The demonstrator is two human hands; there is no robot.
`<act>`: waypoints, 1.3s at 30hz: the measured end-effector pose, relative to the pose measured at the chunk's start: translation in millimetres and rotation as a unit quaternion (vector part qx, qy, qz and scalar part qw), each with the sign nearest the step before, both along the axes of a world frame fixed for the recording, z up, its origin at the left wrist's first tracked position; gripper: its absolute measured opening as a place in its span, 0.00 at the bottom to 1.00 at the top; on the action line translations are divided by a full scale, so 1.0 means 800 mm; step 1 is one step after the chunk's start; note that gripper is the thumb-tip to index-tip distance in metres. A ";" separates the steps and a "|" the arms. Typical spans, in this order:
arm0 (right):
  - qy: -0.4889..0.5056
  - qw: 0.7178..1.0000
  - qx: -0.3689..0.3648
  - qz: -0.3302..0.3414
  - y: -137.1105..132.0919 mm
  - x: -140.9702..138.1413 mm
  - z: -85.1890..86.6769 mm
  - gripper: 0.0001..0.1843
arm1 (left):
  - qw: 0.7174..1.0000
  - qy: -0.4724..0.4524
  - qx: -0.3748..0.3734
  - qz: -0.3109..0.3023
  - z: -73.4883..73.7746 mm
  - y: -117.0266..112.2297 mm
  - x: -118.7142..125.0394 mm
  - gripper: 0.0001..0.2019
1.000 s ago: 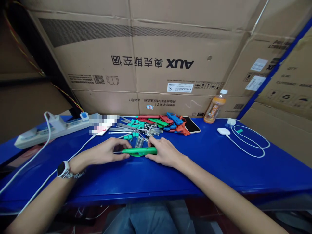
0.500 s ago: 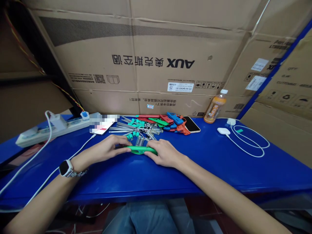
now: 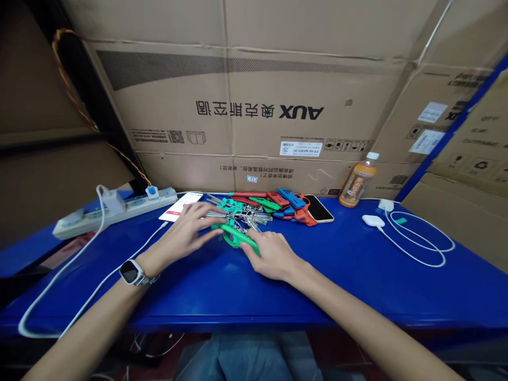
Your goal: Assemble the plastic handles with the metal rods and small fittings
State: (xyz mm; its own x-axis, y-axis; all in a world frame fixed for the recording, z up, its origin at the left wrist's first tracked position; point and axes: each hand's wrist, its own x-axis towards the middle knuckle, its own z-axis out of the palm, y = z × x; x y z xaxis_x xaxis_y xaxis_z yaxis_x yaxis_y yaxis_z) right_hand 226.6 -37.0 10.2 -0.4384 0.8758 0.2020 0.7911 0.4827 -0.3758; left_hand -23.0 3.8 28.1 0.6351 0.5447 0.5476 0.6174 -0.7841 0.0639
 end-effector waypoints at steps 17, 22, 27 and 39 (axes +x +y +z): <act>0.116 0.990 -0.084 0.011 0.054 -0.082 0.008 0.23 | 0.693 -0.562 -0.451 -0.038 -0.007 0.019 0.009 0.20; -0.045 0.995 0.081 0.021 0.097 -0.098 0.000 0.08 | 0.815 -0.451 -0.363 0.017 -0.003 0.024 -0.013 0.19; -0.054 0.991 0.106 0.063 0.115 -0.113 -0.014 0.06 | 0.890 -0.348 -0.289 0.055 -0.006 0.020 -0.015 0.17; 0.600 0.782 -0.166 -0.047 0.087 -0.019 0.000 0.23 | 0.972 -0.172 -0.158 0.028 -0.017 0.003 0.007 0.13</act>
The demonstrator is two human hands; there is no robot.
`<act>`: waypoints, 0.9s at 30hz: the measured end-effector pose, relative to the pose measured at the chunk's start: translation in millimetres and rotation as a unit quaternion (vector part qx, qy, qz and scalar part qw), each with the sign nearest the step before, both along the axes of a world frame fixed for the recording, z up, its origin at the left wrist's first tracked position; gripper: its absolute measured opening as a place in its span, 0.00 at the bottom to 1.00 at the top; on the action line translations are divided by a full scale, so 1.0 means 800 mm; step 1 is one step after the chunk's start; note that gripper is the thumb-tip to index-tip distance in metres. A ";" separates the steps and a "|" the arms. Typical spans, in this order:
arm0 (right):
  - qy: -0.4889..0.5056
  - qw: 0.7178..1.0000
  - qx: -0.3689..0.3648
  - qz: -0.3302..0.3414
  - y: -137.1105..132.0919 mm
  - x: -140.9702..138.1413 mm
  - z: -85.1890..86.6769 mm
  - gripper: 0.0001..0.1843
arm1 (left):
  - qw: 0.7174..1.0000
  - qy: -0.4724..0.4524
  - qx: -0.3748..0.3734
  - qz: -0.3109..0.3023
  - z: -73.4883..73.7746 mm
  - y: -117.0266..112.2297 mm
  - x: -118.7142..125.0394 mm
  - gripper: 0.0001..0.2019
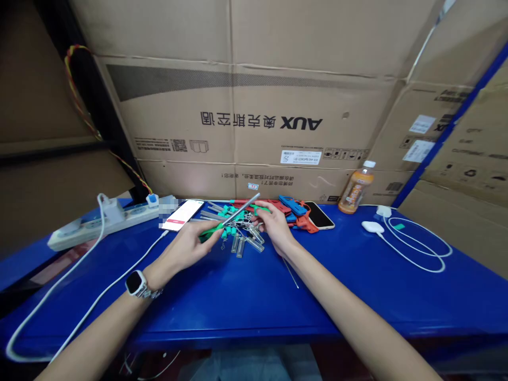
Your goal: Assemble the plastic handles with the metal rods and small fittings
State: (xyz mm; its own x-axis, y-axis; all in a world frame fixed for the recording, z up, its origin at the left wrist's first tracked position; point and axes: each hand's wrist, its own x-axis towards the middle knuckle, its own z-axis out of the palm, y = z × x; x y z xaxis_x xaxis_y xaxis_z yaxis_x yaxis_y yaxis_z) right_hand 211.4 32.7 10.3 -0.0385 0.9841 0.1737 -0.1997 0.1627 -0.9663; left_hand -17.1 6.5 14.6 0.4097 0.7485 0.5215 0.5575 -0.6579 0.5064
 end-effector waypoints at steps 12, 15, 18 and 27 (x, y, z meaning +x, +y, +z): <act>-0.001 0.993 0.051 -0.109 -0.017 0.018 0.002 0.23 | 0.995 0.100 -0.009 0.003 -0.002 -0.007 0.001 0.14; 0.010 0.996 0.057 -0.071 -0.019 0.011 -0.003 0.22 | 0.994 0.113 -0.004 0.002 0.000 -0.008 0.006 0.14; 0.007 0.999 0.036 0.032 -0.025 -0.010 -0.010 0.22 | 0.993 0.115 0.007 -0.023 0.003 -0.010 0.018 0.14; -0.011 0.997 0.036 0.069 -0.037 -0.056 -0.017 0.23 | 0.998 0.043 -0.044 0.016 0.005 -0.018 0.027 0.24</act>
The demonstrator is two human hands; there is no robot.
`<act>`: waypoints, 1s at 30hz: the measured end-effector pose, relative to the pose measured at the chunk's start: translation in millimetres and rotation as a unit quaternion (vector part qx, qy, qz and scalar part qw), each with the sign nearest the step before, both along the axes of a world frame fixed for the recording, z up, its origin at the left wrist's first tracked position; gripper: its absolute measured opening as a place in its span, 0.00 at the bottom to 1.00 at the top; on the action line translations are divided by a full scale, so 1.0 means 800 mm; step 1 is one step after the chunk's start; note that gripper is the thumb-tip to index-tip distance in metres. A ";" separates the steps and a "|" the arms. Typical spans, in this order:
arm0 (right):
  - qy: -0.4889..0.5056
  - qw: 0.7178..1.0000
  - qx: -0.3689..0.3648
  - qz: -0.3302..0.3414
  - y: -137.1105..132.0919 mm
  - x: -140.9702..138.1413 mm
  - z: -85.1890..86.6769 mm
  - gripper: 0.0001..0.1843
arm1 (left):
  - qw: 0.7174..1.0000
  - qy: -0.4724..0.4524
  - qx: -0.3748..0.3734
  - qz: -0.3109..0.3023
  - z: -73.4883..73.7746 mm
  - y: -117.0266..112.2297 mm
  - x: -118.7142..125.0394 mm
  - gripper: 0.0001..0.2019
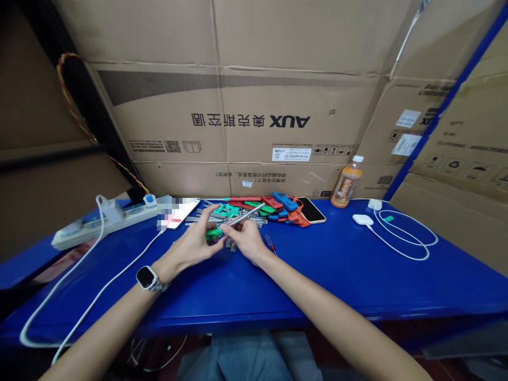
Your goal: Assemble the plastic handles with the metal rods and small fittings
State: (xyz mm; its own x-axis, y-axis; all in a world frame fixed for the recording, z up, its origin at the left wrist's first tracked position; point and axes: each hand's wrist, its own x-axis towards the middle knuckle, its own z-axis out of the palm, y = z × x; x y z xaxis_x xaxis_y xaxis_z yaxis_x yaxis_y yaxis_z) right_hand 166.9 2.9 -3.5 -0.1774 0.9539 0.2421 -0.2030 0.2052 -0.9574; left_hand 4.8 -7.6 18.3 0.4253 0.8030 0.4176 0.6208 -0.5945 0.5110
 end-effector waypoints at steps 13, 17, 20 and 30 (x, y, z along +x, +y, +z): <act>-0.051 0.997 0.047 0.013 -0.010 0.006 0.015 0.22 | 0.976 -0.207 -0.050 -0.038 0.009 0.008 -0.004 0.26; -0.107 0.992 0.063 0.012 -0.020 0.017 0.010 0.23 | 0.896 -0.404 -0.170 -0.074 0.026 0.013 0.014 0.23; -0.153 0.983 0.052 0.081 -0.027 0.016 0.004 0.26 | 0.809 -0.528 -0.240 -0.101 0.029 0.015 0.032 0.20; -0.163 0.982 0.012 0.093 -0.034 0.057 0.005 0.26 | 0.907 -0.398 -0.135 0.033 0.004 0.004 -0.006 0.20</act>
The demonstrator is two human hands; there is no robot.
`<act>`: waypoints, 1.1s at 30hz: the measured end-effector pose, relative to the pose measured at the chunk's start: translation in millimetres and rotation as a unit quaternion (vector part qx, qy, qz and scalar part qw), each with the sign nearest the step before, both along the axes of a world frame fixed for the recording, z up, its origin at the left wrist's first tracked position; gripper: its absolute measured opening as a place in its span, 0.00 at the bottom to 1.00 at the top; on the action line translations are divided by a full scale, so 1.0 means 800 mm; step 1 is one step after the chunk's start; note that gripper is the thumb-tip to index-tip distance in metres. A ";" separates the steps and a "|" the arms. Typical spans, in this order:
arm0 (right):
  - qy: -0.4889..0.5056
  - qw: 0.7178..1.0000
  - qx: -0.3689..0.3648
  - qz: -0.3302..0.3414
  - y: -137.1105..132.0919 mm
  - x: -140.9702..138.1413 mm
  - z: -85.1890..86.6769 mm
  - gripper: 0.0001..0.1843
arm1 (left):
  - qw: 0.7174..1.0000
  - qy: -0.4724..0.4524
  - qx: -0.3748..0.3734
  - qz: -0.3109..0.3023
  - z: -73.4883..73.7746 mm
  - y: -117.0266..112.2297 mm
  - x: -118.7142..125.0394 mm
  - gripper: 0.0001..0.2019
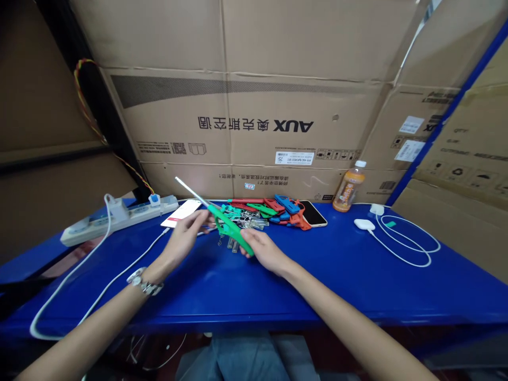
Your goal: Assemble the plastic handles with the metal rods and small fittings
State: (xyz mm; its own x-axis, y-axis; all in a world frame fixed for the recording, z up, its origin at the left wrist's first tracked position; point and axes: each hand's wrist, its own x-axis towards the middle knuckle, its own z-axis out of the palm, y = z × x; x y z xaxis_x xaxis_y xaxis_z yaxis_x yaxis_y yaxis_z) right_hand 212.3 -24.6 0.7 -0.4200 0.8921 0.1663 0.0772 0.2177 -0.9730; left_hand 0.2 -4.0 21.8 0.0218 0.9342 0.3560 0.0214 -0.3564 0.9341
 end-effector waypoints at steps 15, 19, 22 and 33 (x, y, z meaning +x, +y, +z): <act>-0.419 0.866 0.275 0.004 -0.023 0.017 -0.007 0.13 | 0.834 0.480 0.173 -0.210 0.008 0.003 0.014 0.16; -0.370 0.887 0.274 -0.031 -0.015 0.029 -0.013 0.15 | 0.821 0.511 0.141 -0.212 -0.007 0.006 0.021 0.14; -0.306 0.909 0.255 -0.125 -0.007 0.052 -0.013 0.13 | 0.813 0.526 0.148 -0.201 -0.006 0.005 0.022 0.13; -0.464 0.842 0.112 -0.249 0.001 0.076 -0.012 0.11 | 0.805 0.506 0.197 -0.237 -0.001 0.015 0.071 0.16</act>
State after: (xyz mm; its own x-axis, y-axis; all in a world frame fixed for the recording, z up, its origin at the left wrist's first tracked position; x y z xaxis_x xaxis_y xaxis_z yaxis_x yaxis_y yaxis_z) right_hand 273.1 -24.2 -8.6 -0.0436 0.9862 0.1595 0.9187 0.1023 -0.3816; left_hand 56.8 8.3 20.7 0.8084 0.5540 0.1989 0.4751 -0.8136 0.3352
